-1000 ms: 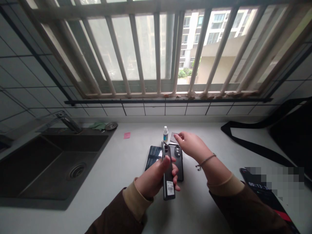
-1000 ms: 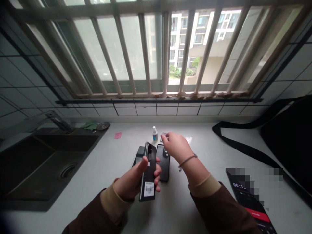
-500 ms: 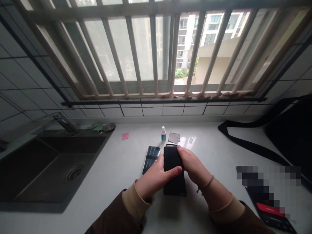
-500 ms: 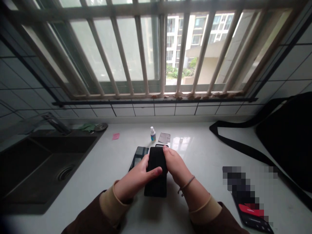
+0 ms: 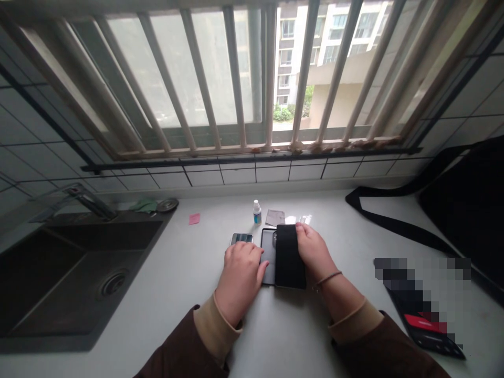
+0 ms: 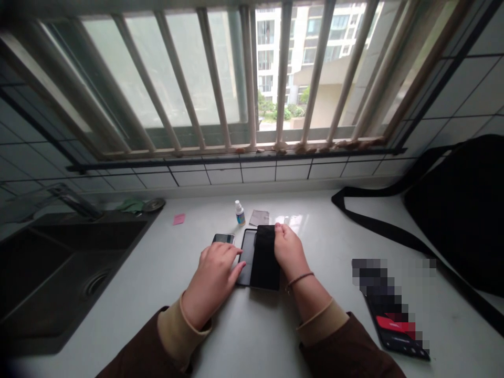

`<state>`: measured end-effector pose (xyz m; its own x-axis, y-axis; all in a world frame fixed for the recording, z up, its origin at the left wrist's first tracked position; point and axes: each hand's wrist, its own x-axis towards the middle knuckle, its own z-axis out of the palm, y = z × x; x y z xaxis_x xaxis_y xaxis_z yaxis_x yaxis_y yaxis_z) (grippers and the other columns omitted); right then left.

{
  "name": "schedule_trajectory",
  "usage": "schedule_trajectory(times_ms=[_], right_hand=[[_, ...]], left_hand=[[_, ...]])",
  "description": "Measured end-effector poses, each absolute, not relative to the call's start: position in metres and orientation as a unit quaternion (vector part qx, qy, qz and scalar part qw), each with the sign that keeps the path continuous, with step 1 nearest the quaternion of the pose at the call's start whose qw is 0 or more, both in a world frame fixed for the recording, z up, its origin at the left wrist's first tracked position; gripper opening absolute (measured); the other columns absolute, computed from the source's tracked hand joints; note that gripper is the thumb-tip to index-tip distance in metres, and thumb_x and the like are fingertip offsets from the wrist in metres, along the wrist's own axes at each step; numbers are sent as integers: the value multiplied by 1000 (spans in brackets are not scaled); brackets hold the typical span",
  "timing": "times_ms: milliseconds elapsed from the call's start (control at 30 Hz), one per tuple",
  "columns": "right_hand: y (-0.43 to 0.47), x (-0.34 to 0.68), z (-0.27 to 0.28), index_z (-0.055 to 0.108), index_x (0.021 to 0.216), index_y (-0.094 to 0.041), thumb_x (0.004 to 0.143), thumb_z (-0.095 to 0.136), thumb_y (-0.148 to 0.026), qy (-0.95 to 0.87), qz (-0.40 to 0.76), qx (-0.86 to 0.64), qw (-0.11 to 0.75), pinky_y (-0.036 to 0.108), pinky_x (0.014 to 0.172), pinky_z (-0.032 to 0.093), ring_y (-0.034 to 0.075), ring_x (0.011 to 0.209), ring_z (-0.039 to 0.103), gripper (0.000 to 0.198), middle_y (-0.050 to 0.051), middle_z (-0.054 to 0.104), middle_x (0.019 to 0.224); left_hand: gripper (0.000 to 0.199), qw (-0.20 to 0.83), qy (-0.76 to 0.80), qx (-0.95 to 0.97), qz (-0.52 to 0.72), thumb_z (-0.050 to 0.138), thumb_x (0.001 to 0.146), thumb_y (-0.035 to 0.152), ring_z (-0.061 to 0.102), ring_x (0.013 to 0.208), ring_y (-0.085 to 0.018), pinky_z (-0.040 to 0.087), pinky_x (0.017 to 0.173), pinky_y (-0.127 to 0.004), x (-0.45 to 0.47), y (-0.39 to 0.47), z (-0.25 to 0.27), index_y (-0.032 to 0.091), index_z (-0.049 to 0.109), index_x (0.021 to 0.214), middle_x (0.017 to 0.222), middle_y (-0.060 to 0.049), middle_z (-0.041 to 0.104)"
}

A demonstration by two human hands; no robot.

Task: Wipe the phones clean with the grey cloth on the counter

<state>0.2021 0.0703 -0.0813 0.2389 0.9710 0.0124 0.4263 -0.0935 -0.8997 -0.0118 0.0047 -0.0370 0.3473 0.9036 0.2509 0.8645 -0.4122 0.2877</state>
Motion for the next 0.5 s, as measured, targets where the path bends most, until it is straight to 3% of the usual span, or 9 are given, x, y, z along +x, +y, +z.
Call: schedule_trajectory(times_ms=[200,400,500], right_hand=[[72,203,-86,73,113,-23,105,43,-51,-532,297,-687,395,32,84,49,28,97,71,41,9,78,101],[76,207,-88,72,117,-23,106,45,-48,-538,290,-694,381,35,92,49,28,107,72,38,11,79,111],[78,209,-87,72,119,-24,107,44,-45,-538,285,-696,381,34,95,49,27,111,71,37,10,78,117]], left_hand=[[8,57,515,848,113,65,99,23,61,113,-30,35,111,-56,-10,1,-36,21,73,101,110,-8,71],[8,95,496,859,85,69,96,20,63,108,-30,47,102,-50,-10,3,-33,18,75,100,113,-11,68],[9,117,483,863,88,66,97,19,64,109,-29,48,107,-52,-10,1,-35,19,75,95,114,-12,67]])
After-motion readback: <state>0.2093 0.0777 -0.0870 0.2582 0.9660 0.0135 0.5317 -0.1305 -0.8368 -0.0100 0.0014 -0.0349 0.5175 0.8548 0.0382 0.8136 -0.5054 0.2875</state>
